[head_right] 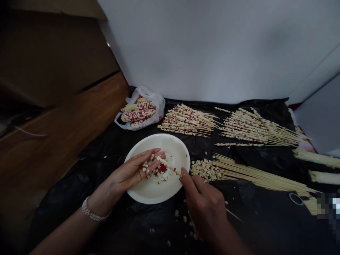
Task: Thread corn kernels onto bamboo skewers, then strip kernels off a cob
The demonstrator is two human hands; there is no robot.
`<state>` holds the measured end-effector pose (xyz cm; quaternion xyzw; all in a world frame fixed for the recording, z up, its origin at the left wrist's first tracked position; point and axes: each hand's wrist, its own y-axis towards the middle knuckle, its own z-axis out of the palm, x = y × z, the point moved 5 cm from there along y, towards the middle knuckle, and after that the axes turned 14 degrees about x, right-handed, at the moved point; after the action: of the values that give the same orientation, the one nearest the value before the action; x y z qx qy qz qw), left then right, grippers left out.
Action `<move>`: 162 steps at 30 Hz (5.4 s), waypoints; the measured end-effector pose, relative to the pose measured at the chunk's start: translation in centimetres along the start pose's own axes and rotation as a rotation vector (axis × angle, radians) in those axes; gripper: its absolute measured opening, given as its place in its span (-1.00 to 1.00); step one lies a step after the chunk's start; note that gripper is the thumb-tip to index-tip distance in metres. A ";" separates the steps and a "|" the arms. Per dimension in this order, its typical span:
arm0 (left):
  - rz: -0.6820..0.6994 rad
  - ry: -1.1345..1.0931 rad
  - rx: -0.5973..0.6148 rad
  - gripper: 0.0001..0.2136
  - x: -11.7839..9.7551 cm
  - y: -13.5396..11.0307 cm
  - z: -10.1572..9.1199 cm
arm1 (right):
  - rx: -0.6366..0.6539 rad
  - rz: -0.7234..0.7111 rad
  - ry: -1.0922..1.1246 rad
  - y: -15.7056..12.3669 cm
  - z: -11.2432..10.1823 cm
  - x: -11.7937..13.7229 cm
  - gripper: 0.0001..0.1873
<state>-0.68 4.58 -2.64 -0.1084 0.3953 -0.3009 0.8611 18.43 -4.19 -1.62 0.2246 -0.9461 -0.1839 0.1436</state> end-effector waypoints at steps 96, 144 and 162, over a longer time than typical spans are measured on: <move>0.081 0.191 -0.002 -0.87 -0.2 -0.2 -0.5 | 0.034 0.003 -0.091 -0.3 0.0 0.1 -0.54; -0.051 0.063 0.122 -0.78 0.4 -0.5 1.0 | 0.010 0.051 -0.006 0.1 -0.2 -0.1 -0.59; 0.234 -0.070 -0.139 -0.86 -3.7 -0.4 -0.2 | 0.006 0.072 -0.119 1.0 -1.9 -1.6 -0.69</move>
<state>-2.84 6.50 -0.34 -0.1314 0.3948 -0.1664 0.8940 20.12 -3.17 0.18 0.1793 -0.9610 -0.1889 0.0928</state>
